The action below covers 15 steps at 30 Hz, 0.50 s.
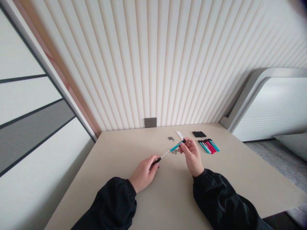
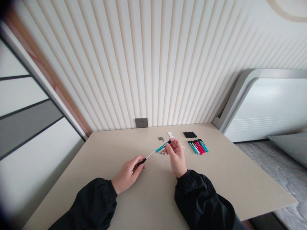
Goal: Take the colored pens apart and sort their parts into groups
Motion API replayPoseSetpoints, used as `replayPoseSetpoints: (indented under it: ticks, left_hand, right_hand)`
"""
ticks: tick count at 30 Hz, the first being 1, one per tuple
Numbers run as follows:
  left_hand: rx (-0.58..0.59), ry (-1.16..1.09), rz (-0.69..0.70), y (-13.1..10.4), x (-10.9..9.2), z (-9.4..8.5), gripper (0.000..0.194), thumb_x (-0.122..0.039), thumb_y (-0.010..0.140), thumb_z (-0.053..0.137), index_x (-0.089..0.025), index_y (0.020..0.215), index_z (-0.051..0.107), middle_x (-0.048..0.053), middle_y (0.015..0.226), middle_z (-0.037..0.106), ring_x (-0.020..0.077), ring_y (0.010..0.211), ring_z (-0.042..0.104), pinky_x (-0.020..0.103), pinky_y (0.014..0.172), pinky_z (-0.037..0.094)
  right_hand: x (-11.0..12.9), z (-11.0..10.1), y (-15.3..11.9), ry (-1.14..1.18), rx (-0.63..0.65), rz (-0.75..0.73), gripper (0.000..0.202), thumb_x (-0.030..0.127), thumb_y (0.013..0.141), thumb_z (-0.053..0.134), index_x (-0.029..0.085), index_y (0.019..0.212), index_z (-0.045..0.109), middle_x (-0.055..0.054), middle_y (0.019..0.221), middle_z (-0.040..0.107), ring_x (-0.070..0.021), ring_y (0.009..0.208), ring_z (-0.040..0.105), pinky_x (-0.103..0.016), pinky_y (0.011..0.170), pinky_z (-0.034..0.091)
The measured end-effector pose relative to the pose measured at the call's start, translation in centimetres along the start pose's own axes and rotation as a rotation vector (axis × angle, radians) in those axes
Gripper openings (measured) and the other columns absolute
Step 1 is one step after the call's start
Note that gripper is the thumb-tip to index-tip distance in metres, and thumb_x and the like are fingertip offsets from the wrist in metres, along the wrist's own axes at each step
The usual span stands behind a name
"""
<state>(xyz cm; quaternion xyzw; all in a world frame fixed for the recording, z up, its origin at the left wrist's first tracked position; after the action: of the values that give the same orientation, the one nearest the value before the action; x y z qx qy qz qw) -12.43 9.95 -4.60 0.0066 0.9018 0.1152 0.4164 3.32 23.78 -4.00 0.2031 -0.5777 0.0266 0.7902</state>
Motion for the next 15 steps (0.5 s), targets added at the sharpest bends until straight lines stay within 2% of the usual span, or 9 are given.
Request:
replayPoseSetpoints:
  ticks: [15]
  left_hand:
    - [-0.017,-0.023,0.008,0.06,-0.33,-0.22,0.023,-0.023,0.091,0.045,-0.022,0.11,0.056,0.004,0.09,0.068,0.0188,0.087,0.064,0.028,0.08,0.048]
  right_hand:
    - [0.47,0.59,-0.33,0.015,0.04,0.034,0.027,0.035,0.082,0.064,0.023,0.102,0.049,0.004,0.069,0.056,-0.0119,0.058,0.057,-0.026,0.056,0.041]
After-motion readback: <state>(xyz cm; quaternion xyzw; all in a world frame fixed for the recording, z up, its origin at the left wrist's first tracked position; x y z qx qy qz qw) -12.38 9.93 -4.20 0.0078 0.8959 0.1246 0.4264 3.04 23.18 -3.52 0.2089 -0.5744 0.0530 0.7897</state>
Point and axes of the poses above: each hand's wrist, its own y-axis towards the middle knuckle, its own z-axis out of the palm, x = y × z, the point moved 9 cm from there along y, towards the middle knuckle
